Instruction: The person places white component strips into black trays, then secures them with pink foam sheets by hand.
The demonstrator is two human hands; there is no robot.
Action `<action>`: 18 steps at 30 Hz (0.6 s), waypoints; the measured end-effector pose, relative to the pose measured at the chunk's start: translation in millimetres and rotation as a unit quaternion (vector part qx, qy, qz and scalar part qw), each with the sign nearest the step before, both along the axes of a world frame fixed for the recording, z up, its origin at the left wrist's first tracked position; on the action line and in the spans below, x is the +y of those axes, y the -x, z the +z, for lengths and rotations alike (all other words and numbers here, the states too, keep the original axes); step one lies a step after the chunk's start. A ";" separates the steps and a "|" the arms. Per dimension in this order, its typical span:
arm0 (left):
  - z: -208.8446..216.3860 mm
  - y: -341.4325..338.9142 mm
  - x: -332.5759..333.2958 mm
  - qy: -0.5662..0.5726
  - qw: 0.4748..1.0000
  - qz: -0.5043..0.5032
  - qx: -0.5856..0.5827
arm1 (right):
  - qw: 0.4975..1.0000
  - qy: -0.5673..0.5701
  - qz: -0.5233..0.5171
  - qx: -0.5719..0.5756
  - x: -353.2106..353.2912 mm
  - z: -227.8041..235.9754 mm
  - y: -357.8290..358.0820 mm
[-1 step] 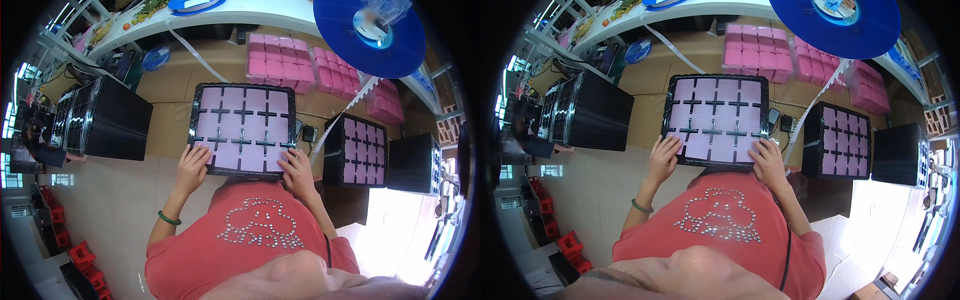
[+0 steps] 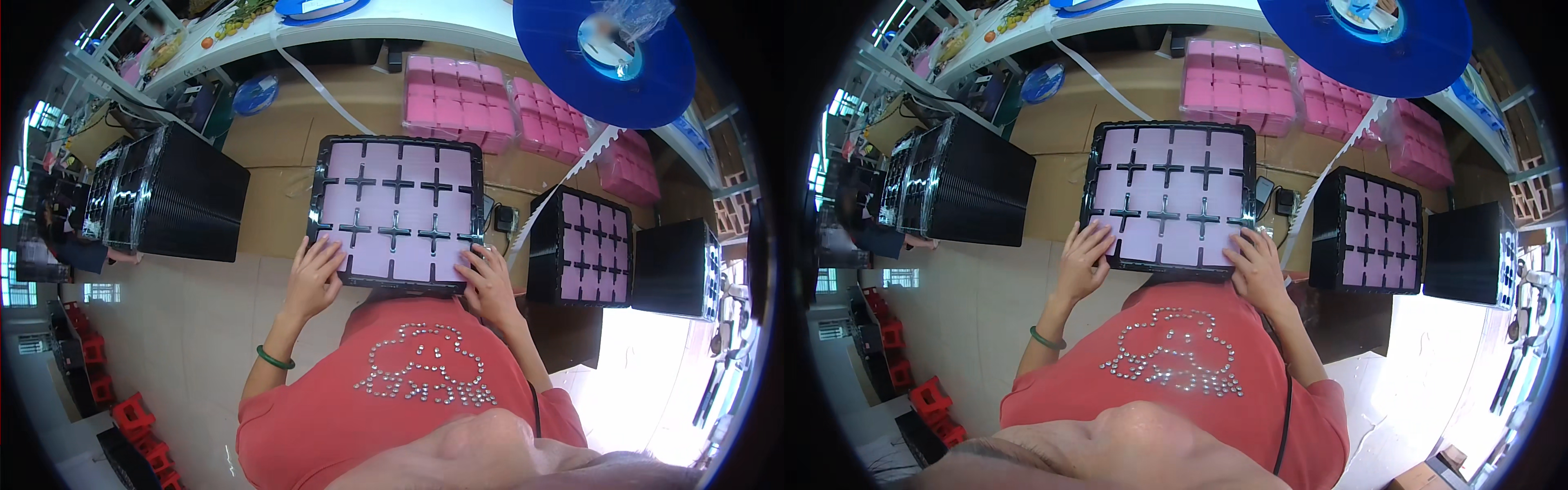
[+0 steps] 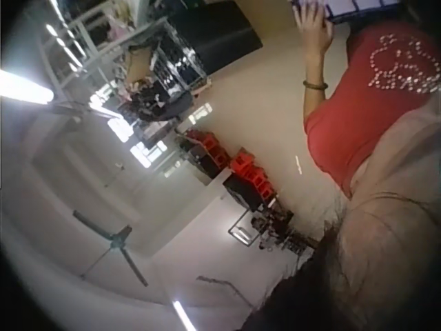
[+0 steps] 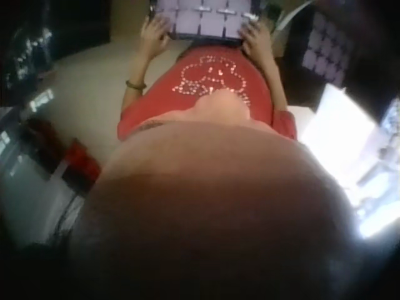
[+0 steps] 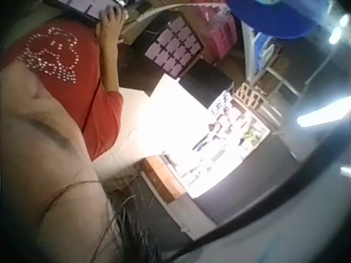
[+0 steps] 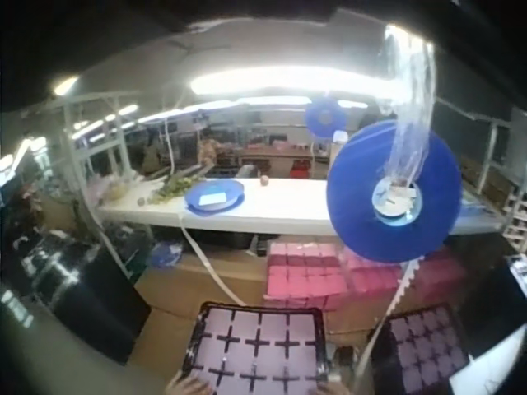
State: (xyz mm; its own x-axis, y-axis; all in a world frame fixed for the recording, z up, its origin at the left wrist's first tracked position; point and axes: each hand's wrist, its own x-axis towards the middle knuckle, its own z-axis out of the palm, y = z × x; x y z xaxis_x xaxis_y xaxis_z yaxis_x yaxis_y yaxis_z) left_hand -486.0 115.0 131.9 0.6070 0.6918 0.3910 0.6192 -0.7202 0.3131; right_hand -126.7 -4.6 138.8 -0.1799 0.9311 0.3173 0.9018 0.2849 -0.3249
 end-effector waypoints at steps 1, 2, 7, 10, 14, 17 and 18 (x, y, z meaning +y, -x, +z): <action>6.3 3.1 -2.4 0.038 0.999 -0.013 0.012 | 0.998 0.056 0.027 0.023 -3.1 7.2 -6.4; 9.6 7.4 -6.5 0.077 0.996 -0.024 0.023 | 0.991 0.112 0.056 0.046 -6.7 12.9 -10.5; 6.0 -16.4 52.2 -0.012 1.000 -0.004 -0.009 | 0.989 0.042 -0.004 0.141 60.1 21.7 -33.2; -21.7 -45.2 118.0 -0.046 0.997 0.031 0.053 | 0.999 -0.015 -0.034 0.016 139.2 -12.7 -34.9; -32.3 -49.4 159.6 -0.049 0.983 0.028 0.175 | 0.992 0.020 -0.028 -0.120 181.7 -41.3 -29.6; -15.4 -41.6 149.5 -0.088 0.949 0.106 0.284 | 0.965 0.030 -0.086 -0.244 160.7 -21.5 -24.2; -13.5 -35.0 145.6 -0.106 0.945 0.128 0.281 | 0.963 0.014 -0.111 -0.247 150.3 -14.3 -22.0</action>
State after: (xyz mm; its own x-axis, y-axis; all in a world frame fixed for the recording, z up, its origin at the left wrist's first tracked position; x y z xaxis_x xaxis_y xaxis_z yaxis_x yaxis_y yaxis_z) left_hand -451.0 260.5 118.4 0.5842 0.7859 0.2028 0.8066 -0.5347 -0.2519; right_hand -104.7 145.7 124.6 -0.0974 0.9708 0.2193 0.9859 0.0640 0.1544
